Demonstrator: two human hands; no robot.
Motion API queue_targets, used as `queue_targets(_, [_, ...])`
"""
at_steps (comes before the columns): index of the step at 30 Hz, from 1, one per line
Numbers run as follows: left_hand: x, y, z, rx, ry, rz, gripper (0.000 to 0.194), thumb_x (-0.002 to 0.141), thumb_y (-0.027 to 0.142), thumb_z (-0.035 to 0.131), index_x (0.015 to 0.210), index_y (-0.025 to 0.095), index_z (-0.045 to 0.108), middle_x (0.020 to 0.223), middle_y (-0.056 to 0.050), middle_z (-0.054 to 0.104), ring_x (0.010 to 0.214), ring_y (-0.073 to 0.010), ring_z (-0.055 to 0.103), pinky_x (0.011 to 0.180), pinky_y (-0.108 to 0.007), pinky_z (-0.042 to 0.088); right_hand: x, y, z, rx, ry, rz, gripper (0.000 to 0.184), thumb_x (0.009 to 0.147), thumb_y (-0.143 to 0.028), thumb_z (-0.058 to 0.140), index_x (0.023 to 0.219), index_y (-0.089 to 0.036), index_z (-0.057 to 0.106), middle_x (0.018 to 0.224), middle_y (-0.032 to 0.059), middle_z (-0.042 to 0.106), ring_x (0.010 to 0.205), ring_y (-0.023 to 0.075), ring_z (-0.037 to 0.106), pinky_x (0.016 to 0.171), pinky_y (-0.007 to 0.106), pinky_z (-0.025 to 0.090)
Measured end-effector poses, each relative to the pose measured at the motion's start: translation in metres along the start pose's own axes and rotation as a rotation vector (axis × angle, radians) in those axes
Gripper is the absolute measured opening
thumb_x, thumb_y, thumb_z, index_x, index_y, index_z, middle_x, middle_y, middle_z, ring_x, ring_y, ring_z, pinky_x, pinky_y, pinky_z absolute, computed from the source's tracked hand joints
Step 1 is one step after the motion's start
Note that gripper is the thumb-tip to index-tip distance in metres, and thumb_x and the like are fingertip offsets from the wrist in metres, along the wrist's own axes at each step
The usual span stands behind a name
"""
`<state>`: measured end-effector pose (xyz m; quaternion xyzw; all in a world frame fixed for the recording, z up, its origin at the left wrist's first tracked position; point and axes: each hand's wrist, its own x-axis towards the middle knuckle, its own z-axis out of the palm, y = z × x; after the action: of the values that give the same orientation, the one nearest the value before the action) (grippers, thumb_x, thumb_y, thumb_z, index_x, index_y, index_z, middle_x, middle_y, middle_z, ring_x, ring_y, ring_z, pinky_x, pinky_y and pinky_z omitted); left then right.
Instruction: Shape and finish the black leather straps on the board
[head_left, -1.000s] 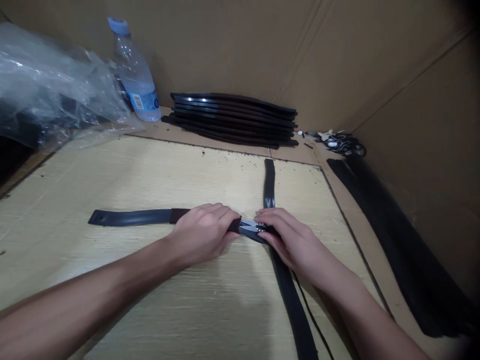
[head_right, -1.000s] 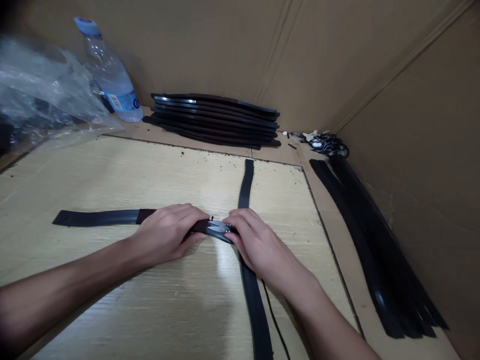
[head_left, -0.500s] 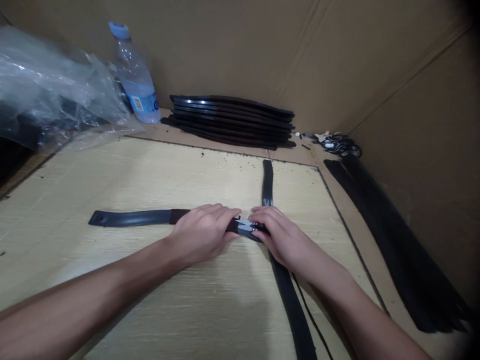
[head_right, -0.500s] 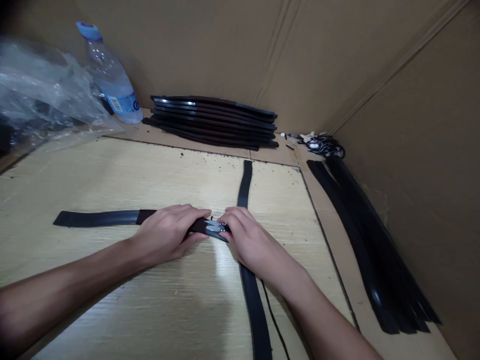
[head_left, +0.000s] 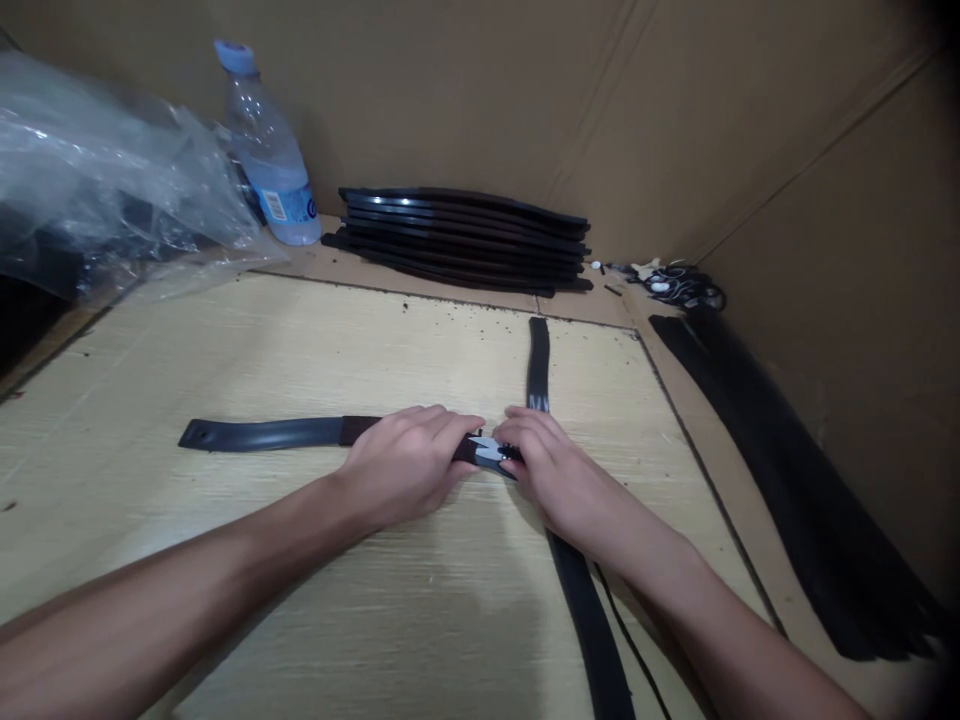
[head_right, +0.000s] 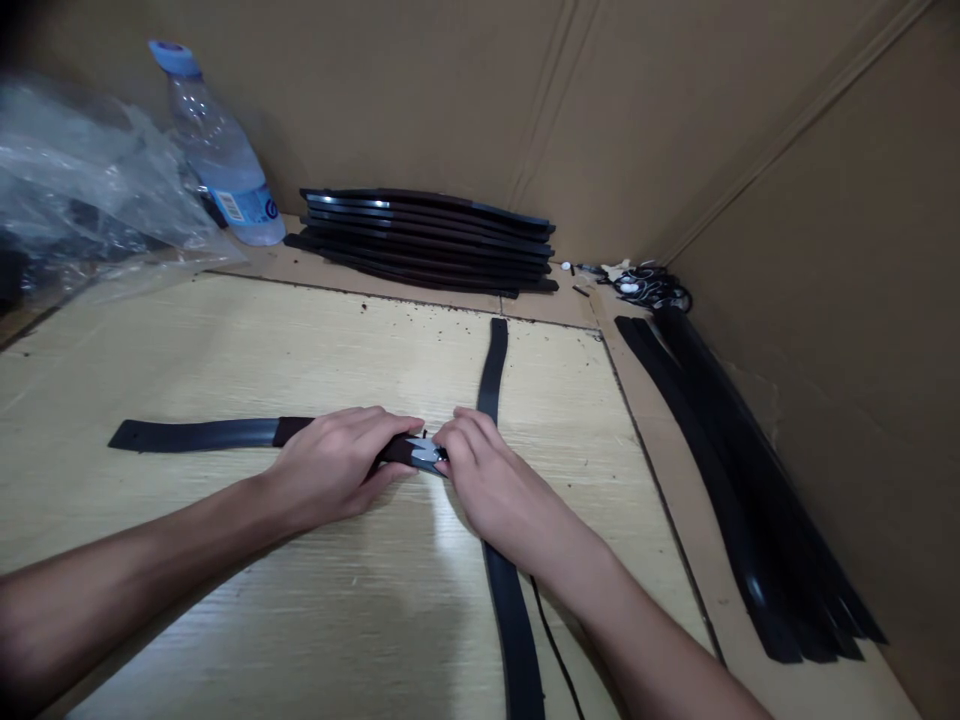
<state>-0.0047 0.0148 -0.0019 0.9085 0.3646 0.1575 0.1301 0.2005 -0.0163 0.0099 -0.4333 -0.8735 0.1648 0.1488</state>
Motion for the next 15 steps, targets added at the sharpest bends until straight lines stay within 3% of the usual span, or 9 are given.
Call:
queue_targets(10, [-0.0005, -0.0018, 0.0019, -0.007, 0.007, 0.014, 0.039, 0.086, 0.039, 0.047, 0.115, 0.014, 0.053, 0.102, -0.010, 0.064, 0.089, -0.0229, 0.060, 0.077, -0.038, 0.049, 0.0003, 0.0007, 0.0030, -0.032, 0.002, -0.001, 0.019, 0.092, -0.015, 0.038, 0.109, -0.017, 0.047, 0.110, 0.0114, 0.054, 0.124, 0.0281, 0.037, 0.100, 0.051, 0.040])
queue_targets(15, [0.0001, -0.0019, 0.0022, -0.008, 0.012, 0.016, 0.038, 0.085, 0.037, 0.049, 0.114, 0.013, 0.053, 0.101, -0.011, 0.065, 0.089, -0.0231, 0.060, 0.078, -0.038, 0.049, -0.0028, -0.0018, 0.0032, 0.032, 0.047, 0.030, 0.019, 0.092, -0.016, 0.038, 0.108, -0.019, 0.047, 0.110, 0.0116, 0.055, 0.117, 0.0263, 0.045, 0.094, 0.050, 0.045])
